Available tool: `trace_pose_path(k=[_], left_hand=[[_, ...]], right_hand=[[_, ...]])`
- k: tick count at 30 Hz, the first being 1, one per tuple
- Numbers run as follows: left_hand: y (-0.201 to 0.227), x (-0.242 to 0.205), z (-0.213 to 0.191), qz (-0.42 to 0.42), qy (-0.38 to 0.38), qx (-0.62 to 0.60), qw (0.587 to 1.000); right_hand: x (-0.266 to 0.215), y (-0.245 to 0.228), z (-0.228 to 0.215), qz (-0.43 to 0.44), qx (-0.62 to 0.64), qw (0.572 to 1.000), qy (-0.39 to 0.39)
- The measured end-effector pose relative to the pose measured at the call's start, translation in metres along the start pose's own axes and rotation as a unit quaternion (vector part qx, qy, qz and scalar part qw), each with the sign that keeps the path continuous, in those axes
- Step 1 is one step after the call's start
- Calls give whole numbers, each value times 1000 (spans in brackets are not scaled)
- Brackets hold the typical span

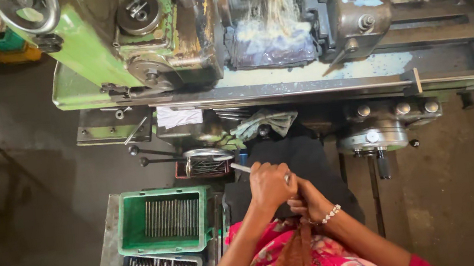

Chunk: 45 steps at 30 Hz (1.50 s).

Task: The person repeatedly picks small metal rods from a green tray, inserts them into a lathe chuck, and operates the machine to process each rod. After each cycle, the person removes the processed rod and places it into a blue tray, then repeats the sequence with the next rod.

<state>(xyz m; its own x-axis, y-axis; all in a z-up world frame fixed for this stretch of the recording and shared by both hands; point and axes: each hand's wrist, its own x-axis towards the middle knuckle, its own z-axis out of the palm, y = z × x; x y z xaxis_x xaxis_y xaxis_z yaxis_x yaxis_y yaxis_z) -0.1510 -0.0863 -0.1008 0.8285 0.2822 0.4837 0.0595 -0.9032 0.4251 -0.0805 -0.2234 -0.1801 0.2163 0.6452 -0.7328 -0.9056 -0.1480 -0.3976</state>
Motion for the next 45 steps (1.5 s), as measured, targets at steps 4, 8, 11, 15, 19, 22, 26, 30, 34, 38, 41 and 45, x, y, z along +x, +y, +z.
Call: trace_pose_path(k=[4,8,11,15,19,22,26,30,34,38,41,45], left_hand=[[-10,4,17,-25,-25,2,999],[-20,1,33,-244,-22,-117,962],[-30,-5,41,-485,-39,-470,736],[-40,-20,46,-613,-39,-673,411],[-38,-33,41,-538,69,-671,506],[-33,-33,35,-523,139,-595,595],[-23,-40,24,-460,200,-577,644],[-29,-37,14,-505,99,-606,607],[-36,-49,14,-483,-20,-743,463],[-54,-72,26,-419,-57,-588,689],[-87,-110,42,-444,57,-297,844],[-189,-185,62,-606,154,-110,772]], right_hand=[[1,5,7,-14,59,998,-6],[12,7,26,-280,4,957,79],[6,1,41,-533,-238,792,180],[-12,-13,58,-581,-490,639,119],[-26,-21,73,-568,-507,639,109],[-28,-24,86,-533,-526,651,125],[-38,-18,92,-510,-538,662,112],[-37,-24,88,-545,-591,589,87],[-28,-28,65,-609,-638,460,104],[-16,-35,33,-582,-578,516,248],[-21,-48,0,-602,-599,476,227],[-33,-48,-39,-563,-616,483,266]])
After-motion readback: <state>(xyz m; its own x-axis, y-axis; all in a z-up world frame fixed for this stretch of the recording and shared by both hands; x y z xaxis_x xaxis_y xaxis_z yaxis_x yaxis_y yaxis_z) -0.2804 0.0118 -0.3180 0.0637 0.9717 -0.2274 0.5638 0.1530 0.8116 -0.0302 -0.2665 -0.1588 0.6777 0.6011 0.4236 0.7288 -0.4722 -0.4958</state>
